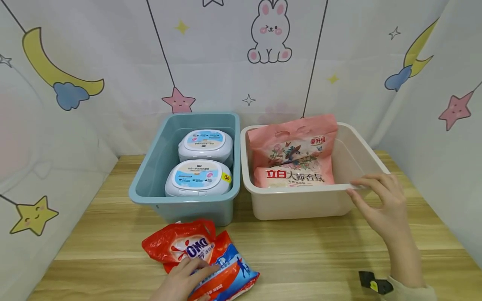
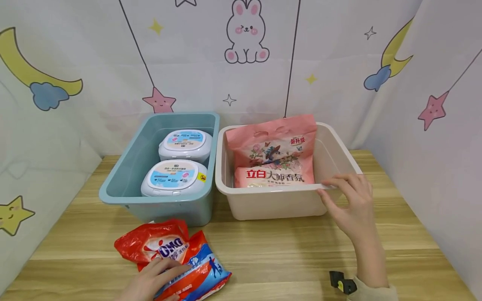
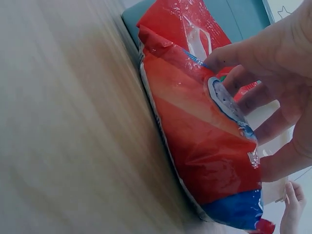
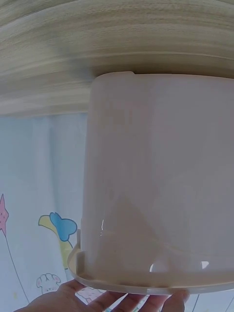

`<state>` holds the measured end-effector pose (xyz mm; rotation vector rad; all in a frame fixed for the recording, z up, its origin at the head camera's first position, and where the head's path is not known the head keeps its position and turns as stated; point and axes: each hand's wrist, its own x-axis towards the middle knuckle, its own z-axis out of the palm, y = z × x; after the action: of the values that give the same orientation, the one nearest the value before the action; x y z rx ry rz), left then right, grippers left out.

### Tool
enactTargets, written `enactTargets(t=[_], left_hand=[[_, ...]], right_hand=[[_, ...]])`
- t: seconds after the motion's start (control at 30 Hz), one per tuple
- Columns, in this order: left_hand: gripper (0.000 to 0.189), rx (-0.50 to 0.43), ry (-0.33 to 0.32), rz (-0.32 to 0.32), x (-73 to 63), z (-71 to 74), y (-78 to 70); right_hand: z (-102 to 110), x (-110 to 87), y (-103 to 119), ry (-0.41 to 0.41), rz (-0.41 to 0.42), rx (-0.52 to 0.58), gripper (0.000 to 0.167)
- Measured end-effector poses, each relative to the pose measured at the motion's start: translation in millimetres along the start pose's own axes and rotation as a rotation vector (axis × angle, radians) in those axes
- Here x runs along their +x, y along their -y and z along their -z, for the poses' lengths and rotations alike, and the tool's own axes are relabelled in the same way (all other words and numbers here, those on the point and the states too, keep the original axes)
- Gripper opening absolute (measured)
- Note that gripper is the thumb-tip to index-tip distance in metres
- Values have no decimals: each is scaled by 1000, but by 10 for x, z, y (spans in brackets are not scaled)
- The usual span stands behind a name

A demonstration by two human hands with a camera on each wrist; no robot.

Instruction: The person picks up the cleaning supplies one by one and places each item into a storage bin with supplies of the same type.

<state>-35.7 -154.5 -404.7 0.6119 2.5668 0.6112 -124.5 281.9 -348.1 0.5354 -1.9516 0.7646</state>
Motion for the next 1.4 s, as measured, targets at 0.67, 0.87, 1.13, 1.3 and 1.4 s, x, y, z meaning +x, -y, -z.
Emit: enactTargets(t=[0.67, 0.87, 1.13, 1.3, 1.4], left_hand=[[42, 240, -125, -154, -38, -7, -68], [43, 291, -200, -202, -64, -8, -103], [46, 372, -334, -323, -85, -10, -108], [43, 403, -427, -387, -94, -26, -121], [52, 402, -458, -393, -92, -32, -139]], right_hand=[[2, -13, -34, -1, 8, 4, 59], [-12, 10, 4, -12, 15, -2, 60], [-8, -7, -25, -5, 6, 0, 59], [-5, -16, -37, 4, -1, -1, 59], [-5, -14, -39, 4, 0, 0, 59]])
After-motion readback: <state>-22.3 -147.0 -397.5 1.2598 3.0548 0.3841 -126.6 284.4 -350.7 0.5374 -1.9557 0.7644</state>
